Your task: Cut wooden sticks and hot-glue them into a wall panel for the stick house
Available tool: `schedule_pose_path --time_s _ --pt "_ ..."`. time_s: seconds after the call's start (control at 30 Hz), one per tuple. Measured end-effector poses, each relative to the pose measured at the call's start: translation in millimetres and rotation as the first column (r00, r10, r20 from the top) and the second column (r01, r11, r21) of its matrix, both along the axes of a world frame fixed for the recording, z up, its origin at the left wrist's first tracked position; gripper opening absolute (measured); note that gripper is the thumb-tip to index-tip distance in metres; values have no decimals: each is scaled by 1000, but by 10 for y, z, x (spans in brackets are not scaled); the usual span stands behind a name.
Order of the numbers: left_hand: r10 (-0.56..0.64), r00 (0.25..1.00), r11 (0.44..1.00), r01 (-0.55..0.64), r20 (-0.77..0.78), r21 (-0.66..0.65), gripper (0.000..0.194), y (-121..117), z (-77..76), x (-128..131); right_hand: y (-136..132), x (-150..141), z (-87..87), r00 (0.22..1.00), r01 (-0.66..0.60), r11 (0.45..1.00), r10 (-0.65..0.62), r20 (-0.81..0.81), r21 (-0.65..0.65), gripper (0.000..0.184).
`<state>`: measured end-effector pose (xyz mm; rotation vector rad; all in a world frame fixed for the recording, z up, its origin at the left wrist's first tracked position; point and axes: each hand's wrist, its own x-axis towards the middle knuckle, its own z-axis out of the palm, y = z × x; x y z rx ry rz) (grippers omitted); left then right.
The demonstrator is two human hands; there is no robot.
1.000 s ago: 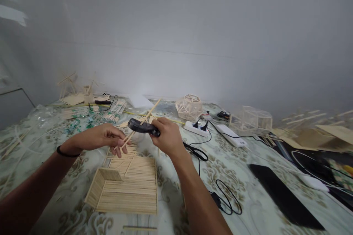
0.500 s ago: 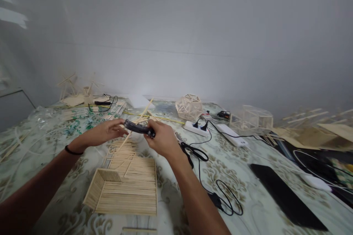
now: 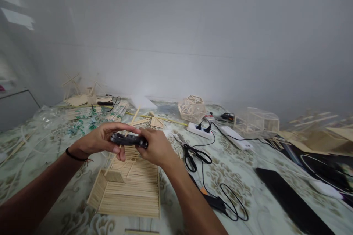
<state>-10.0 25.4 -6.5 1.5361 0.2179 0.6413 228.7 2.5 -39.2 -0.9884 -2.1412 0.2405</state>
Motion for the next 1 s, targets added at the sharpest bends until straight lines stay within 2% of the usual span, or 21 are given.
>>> schedule_pose_path --time_s 0.07,0.2,0.37,0.47,0.57,0.67,0.8,0.87,1.0 --pt "6 1000 1000 -6 3 -21 58 -5 -3 9 6 -6 -16 1000 -9 1000 9 -21 0 24" --pt "49 999 998 -49 6 -40 62 2 -30 22 15 -6 -41 996 8 1000 -9 -94 -5 4" --pt "140 990 990 -140 20 -31 63 83 -59 -22 -28 8 51 964 65 997 -72 -255 -35 18" --pt "167 986 986 -168 -18 -8 60 97 -45 -36 -69 -2 149 905 108 989 -139 -401 -99 22" --pt "142 984 990 -141 -109 18 57 36 0 -9 -87 -19 226 830 104 972 -203 -519 -213 30" --pt "85 972 996 -80 -219 34 55 -47 42 37 -82 -33 257 778 37 951 -219 -588 -306 43" --pt "50 948 998 -33 -313 57 53 -77 54 58 -72 -29 260 729 -20 934 -230 -645 -356 39" --pt "89 940 995 -66 -329 81 54 -49 50 42 -69 -4 270 703 -9 933 -250 -666 -360 35" --pt "276 910 960 -243 -311 142 67 30 43 16 -67 46 308 683 12 928 -280 -675 -373 35"
